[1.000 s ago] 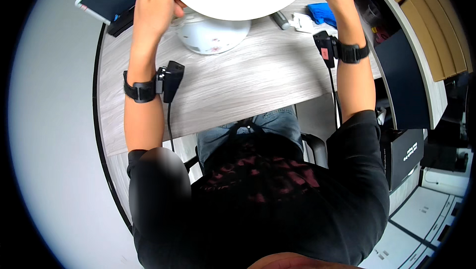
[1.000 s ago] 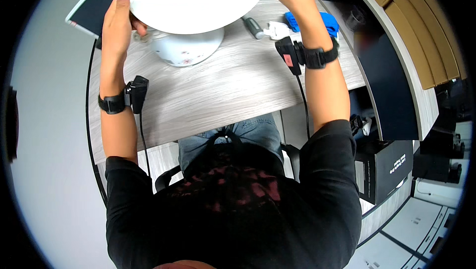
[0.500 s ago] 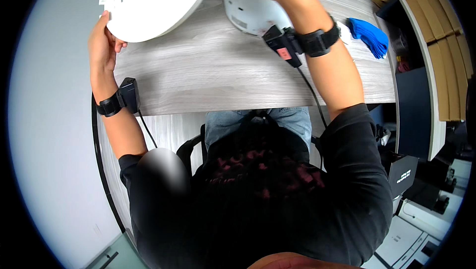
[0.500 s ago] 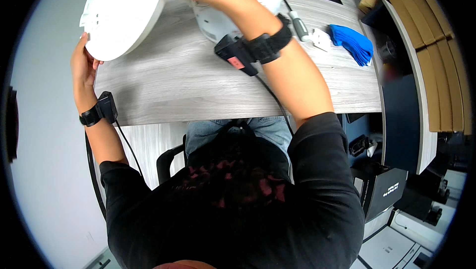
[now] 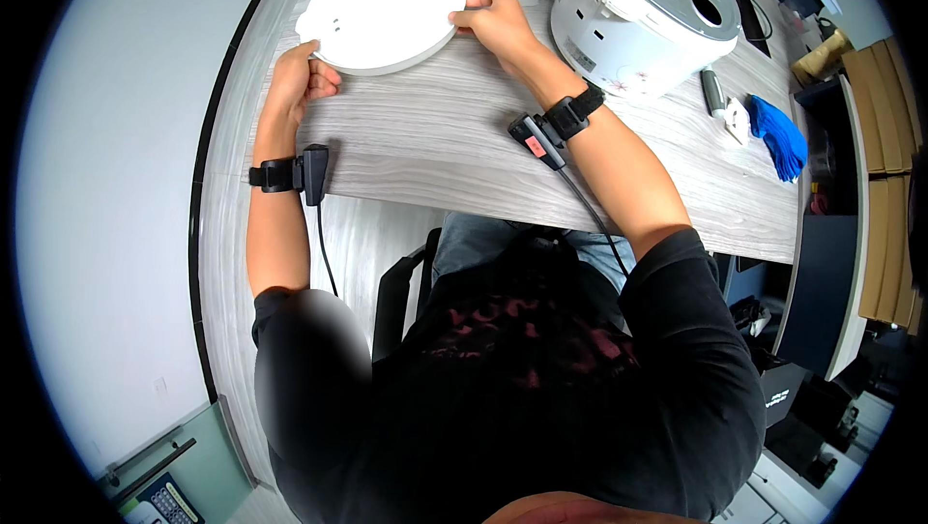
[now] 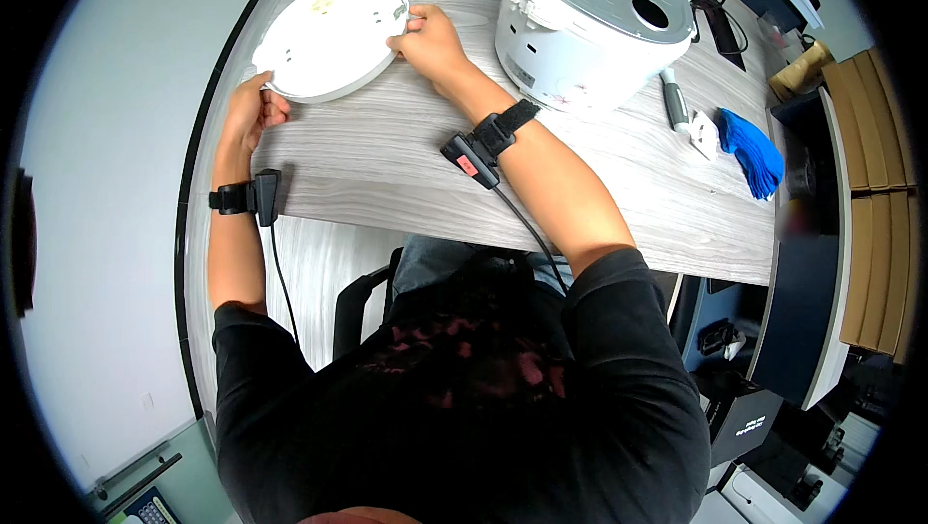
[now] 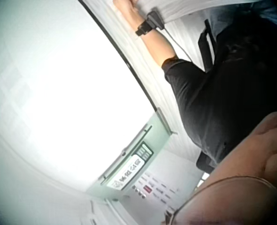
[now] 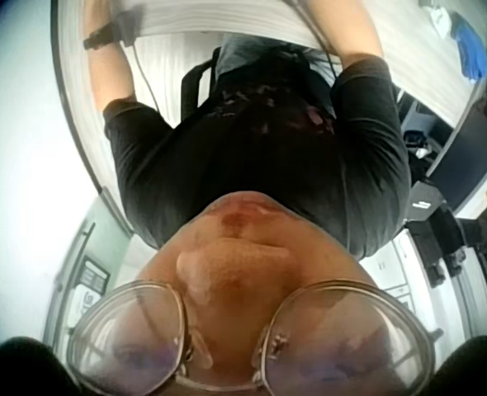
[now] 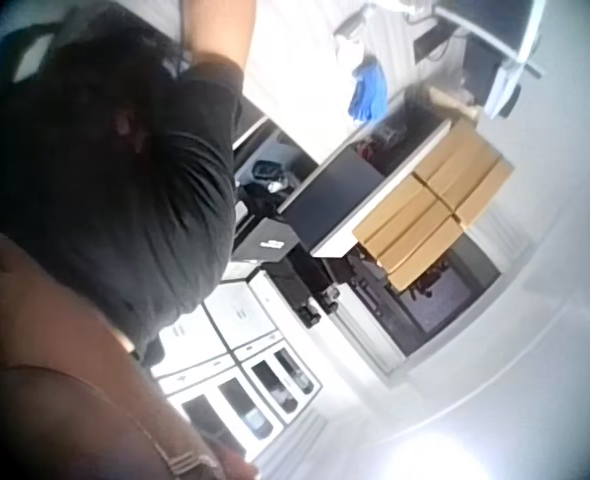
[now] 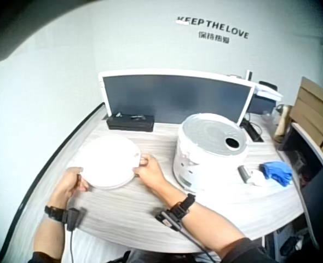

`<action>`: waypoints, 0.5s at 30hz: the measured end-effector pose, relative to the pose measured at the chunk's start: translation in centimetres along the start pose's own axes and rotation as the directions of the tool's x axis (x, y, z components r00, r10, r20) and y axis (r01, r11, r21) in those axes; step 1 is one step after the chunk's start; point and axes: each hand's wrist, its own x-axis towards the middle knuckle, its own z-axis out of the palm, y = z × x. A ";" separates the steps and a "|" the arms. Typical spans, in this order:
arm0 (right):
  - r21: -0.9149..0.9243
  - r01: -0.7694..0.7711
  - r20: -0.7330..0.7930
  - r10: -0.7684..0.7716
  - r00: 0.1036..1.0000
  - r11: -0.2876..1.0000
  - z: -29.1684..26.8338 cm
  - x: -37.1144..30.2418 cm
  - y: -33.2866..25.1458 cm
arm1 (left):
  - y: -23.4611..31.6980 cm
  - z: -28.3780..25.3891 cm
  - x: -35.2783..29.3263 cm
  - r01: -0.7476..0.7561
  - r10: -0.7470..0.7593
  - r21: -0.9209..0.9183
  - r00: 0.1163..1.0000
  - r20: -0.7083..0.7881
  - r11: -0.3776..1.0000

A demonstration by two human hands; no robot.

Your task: The person wipes the exterior of a white rice cooker with a blue cloth, then uses a screwdriver to remove screws from the lid and body. The person removes the lid and continues unscrewing components from the cooker's top surface.

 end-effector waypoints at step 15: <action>-0.090 0.032 0.055 -0.027 0.998 0.995 0.9 1.5 1.3 | -1.9 0.4 2.0 0.080 -0.080 -0.088 0.997 0.012 0.993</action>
